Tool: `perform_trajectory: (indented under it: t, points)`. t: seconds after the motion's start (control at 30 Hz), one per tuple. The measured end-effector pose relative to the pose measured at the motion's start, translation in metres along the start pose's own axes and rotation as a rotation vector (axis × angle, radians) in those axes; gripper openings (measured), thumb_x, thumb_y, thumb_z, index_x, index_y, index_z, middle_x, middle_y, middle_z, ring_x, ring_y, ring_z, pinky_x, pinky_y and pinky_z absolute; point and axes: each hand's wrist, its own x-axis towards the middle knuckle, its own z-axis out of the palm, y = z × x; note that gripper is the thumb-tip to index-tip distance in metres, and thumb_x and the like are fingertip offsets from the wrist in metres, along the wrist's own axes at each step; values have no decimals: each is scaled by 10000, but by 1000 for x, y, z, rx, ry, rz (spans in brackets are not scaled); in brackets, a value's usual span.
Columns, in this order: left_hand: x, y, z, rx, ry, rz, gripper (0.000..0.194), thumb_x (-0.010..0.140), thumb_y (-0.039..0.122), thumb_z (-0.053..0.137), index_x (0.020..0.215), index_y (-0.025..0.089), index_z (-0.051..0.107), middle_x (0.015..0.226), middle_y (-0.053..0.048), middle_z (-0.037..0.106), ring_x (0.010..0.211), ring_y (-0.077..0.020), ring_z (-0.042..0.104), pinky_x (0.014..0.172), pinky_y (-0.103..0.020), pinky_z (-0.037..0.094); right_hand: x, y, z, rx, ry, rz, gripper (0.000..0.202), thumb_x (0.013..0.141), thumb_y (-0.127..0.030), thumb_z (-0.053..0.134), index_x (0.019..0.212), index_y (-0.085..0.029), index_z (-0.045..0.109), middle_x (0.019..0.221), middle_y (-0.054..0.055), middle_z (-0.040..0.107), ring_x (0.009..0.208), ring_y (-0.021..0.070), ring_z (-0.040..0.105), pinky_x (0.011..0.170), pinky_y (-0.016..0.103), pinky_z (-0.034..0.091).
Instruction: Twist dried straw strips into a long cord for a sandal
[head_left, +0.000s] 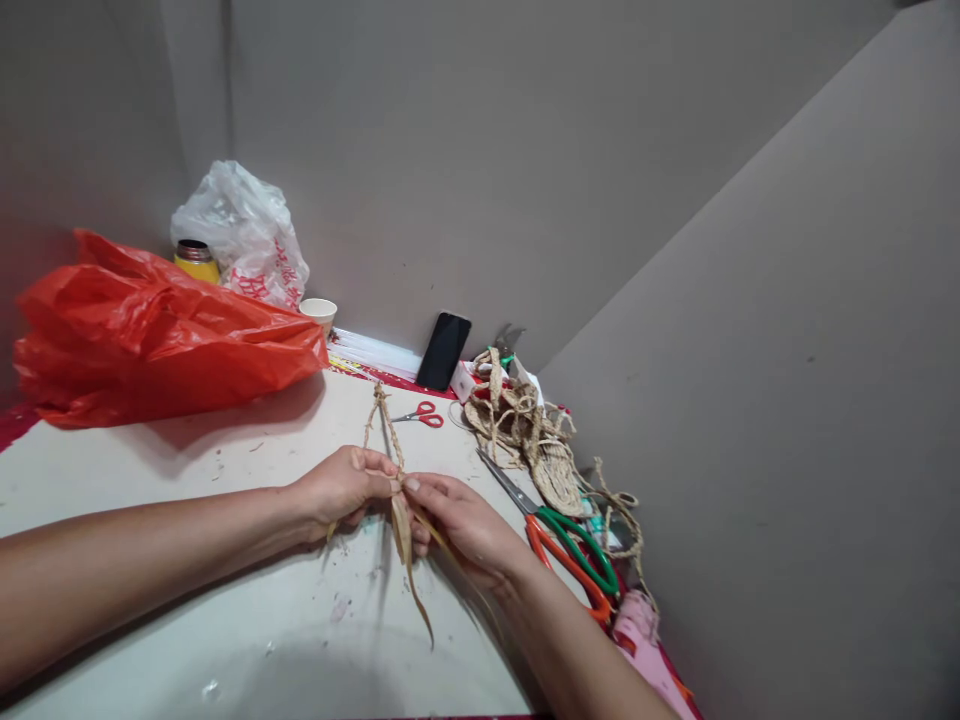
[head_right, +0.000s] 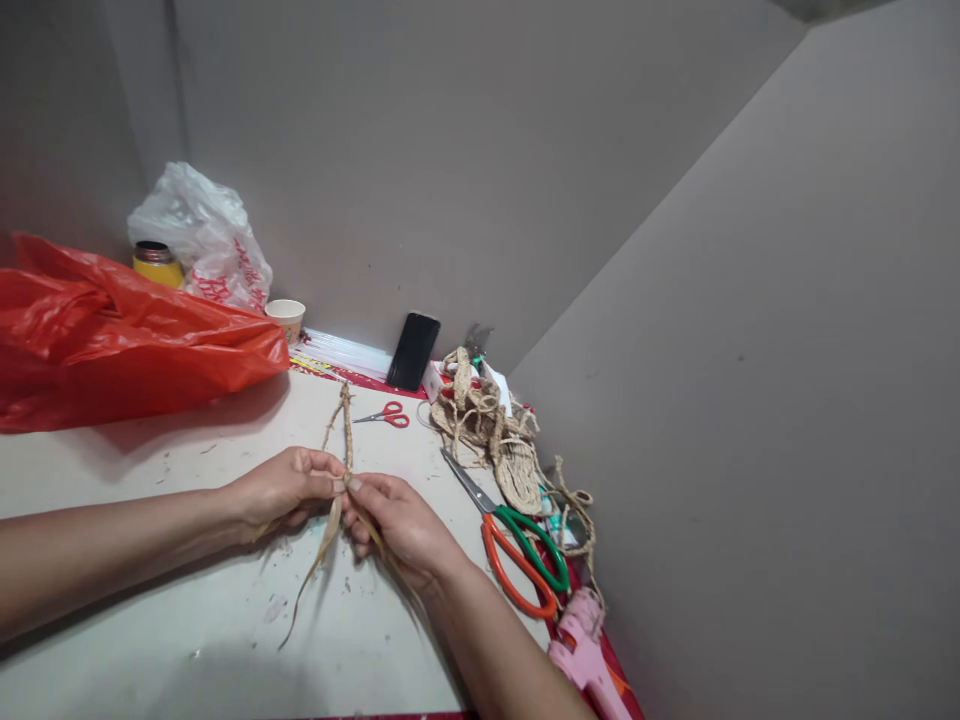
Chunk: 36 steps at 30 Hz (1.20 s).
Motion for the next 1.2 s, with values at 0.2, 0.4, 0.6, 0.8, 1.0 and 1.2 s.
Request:
perform_trajectory:
  t: [0.2,0.4,0.6,0.8,1.0,1.2]
  points:
    - [-2,4,1,-14,-6,39,280,646,279,640,826,197,442,469,88,510,295,-28,242,335,-186,142,5,-6,-8,-22,-127,170,343,792,-477,614,712,-179,464,519,-103,302,398,30,176,336,142,135]
    - [0,4,0,7,-32,79,275,616,261,671,762,171,457,542,35,576,395,-51,407,423,-179,247,10,-4,-20,-217,-147,197,412,825,-516,547,621,-173,445,461,-95,335,343,24,175,297,166,107]
    - [6,3,-10,205,-86,171,182,668,257,612,777,168,498,494,81,475,423,-48,319,445,-184,191,11,1,-16,182,-227,275,343,804,-396,610,623,-172,423,456,-117,263,372,17,84,316,142,52]
    - [0,11,-12,449,-118,185,121,712,214,491,814,166,534,557,48,525,455,-73,360,458,-195,242,8,11,-1,300,-16,262,249,758,-308,614,616,-158,474,426,-122,238,356,16,85,320,150,45]
    - [-14,25,-9,1043,-80,305,142,755,200,427,751,170,566,658,-19,602,569,-125,495,536,-219,318,7,17,15,197,183,208,188,710,-295,591,612,-154,513,390,-120,268,336,14,108,330,167,35]
    - [-24,28,-3,1337,2,290,211,796,269,416,879,175,586,752,-89,649,646,-206,584,518,-251,307,7,16,25,190,207,180,231,689,-345,614,611,-164,495,379,-125,277,327,13,129,329,165,47]
